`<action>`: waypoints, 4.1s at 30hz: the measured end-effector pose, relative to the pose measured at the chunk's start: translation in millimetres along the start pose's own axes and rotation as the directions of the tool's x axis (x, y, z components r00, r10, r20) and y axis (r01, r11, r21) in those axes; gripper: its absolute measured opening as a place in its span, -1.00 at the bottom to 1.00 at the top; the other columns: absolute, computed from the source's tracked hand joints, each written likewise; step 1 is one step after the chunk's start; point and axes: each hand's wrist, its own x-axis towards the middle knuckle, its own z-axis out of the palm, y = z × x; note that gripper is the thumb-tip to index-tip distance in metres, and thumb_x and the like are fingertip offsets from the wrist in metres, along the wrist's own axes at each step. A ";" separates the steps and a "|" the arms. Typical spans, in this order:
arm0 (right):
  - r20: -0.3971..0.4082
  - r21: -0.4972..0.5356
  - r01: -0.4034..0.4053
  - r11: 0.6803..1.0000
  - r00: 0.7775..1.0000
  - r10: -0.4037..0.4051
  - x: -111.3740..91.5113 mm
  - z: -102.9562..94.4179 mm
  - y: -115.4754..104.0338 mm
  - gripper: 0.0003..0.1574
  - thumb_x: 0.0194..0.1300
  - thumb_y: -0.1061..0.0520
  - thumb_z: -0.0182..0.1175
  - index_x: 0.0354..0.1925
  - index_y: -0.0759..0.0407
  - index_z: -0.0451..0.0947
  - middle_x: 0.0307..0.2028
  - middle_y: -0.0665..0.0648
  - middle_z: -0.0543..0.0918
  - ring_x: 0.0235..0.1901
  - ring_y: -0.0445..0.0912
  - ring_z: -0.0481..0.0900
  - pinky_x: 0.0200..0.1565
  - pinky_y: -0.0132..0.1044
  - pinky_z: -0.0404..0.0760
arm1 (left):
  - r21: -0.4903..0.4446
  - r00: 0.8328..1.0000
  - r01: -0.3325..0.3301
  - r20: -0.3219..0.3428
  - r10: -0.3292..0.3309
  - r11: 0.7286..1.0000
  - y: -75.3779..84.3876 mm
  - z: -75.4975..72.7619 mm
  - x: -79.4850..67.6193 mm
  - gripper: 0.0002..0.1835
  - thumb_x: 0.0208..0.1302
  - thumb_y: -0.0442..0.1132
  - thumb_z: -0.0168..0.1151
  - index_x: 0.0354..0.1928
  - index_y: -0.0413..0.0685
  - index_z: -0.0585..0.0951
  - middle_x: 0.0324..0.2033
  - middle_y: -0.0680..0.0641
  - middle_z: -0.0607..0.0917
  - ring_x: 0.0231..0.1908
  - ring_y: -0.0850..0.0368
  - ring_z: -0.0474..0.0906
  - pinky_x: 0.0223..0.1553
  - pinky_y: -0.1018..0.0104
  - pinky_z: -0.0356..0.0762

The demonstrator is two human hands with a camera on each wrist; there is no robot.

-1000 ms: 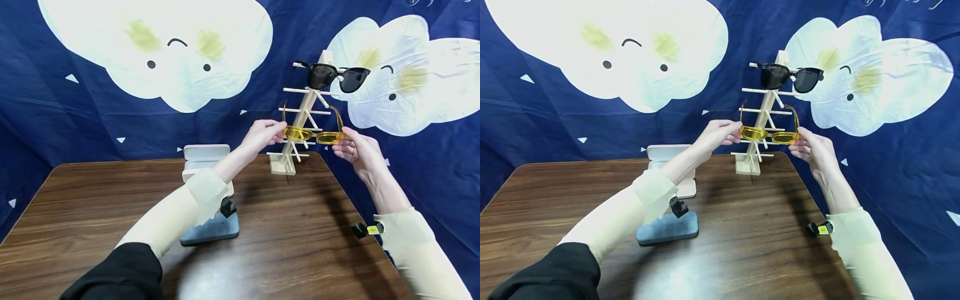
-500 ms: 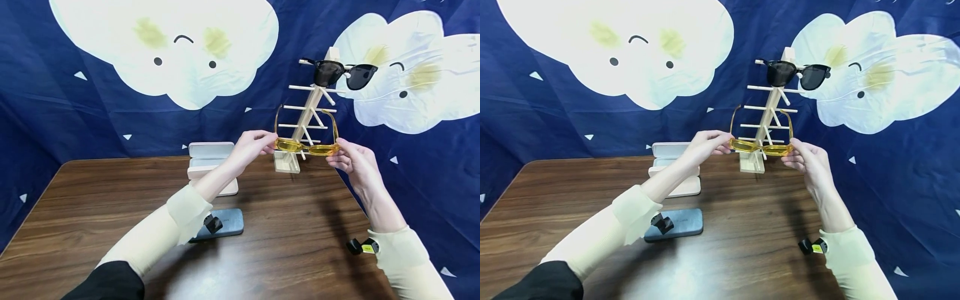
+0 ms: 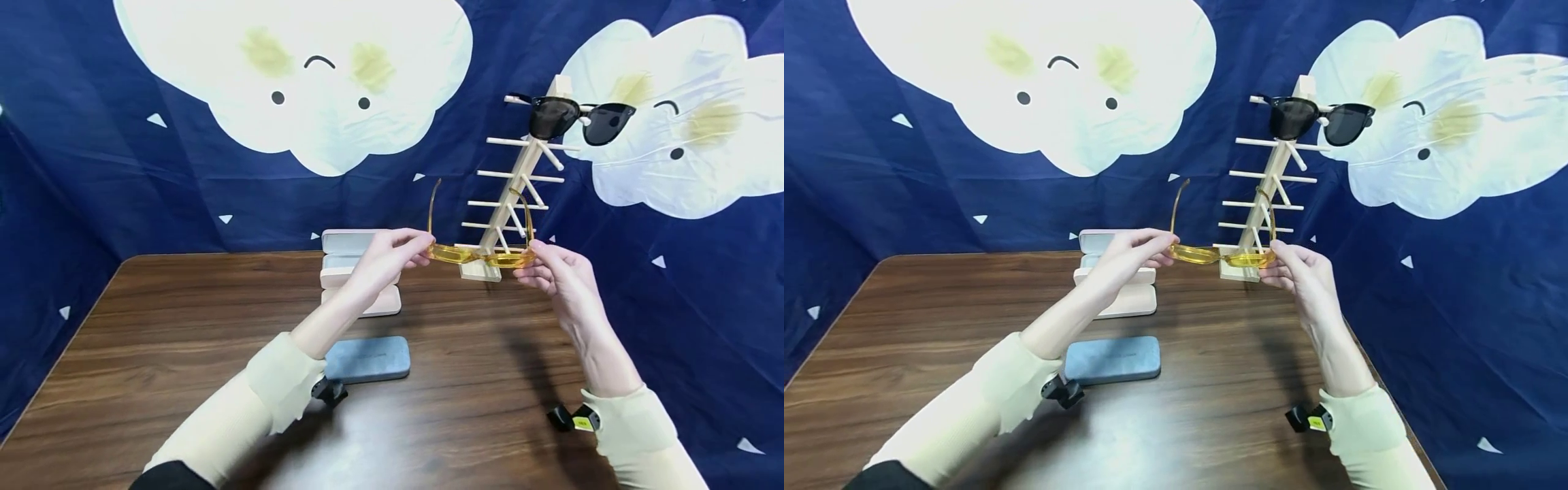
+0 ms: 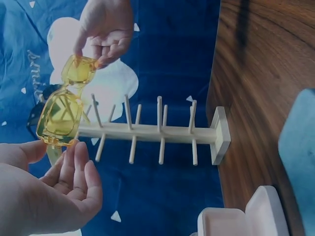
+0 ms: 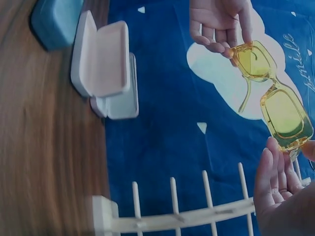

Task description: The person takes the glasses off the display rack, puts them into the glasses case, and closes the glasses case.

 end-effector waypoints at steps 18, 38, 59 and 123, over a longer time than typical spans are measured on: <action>0.035 -0.061 -0.024 0.998 0.999 0.026 -12.1 58.4 47.8 -0.75 0.53 0.15 0.15 -0.32 0.11 0.68 -0.46 -0.04 0.77 -0.49 -0.20 0.77 -0.30 -0.37 0.76 | 0.098 0.995 0.059 -0.091 -0.050 0.993 -29.3 -54.5 -60.9 -0.56 0.47 0.05 0.22 0.19 -0.06 0.69 0.02 -0.11 0.80 -0.11 0.11 0.75 0.15 0.11 0.65; 0.094 -0.090 -0.088 0.992 0.991 0.096 -23.2 110.9 82.7 -0.78 0.51 0.14 0.16 -0.19 0.27 0.63 -0.39 -0.02 0.76 -0.43 -0.18 0.77 -0.24 -0.33 0.77 | 0.170 0.973 0.124 -0.216 -0.086 0.978 -49.9 -96.6 -108.3 -0.56 0.49 0.03 0.22 0.20 -0.11 0.68 0.00 -0.21 0.79 -0.20 0.32 0.75 -0.03 0.45 0.62; 0.116 -0.077 -0.135 0.988 0.983 0.143 -34.1 124.9 113.1 -0.64 0.48 0.14 0.21 -0.09 0.50 0.58 -0.36 0.02 0.76 -0.40 -0.14 0.77 -0.20 -0.29 0.78 | 0.086 0.956 0.153 -0.264 -0.126 0.984 -76.0 -102.9 -133.3 -0.57 0.49 -0.03 0.23 0.19 -0.19 0.66 0.07 -0.12 0.78 -0.16 0.32 0.75 0.07 0.44 0.62; 0.160 -0.033 -0.128 0.991 0.978 0.132 -34.3 127.5 115.1 -0.71 0.55 0.16 0.08 -0.05 0.41 0.56 -0.37 0.01 0.77 -0.39 -0.13 0.78 -0.19 -0.27 0.79 | 0.271 0.945 0.123 -0.326 -0.029 0.955 -80.0 -86.5 -135.0 -0.47 0.41 -0.01 0.31 0.37 0.08 0.55 -0.09 -0.10 0.75 -0.17 0.30 0.63 -0.03 0.51 0.55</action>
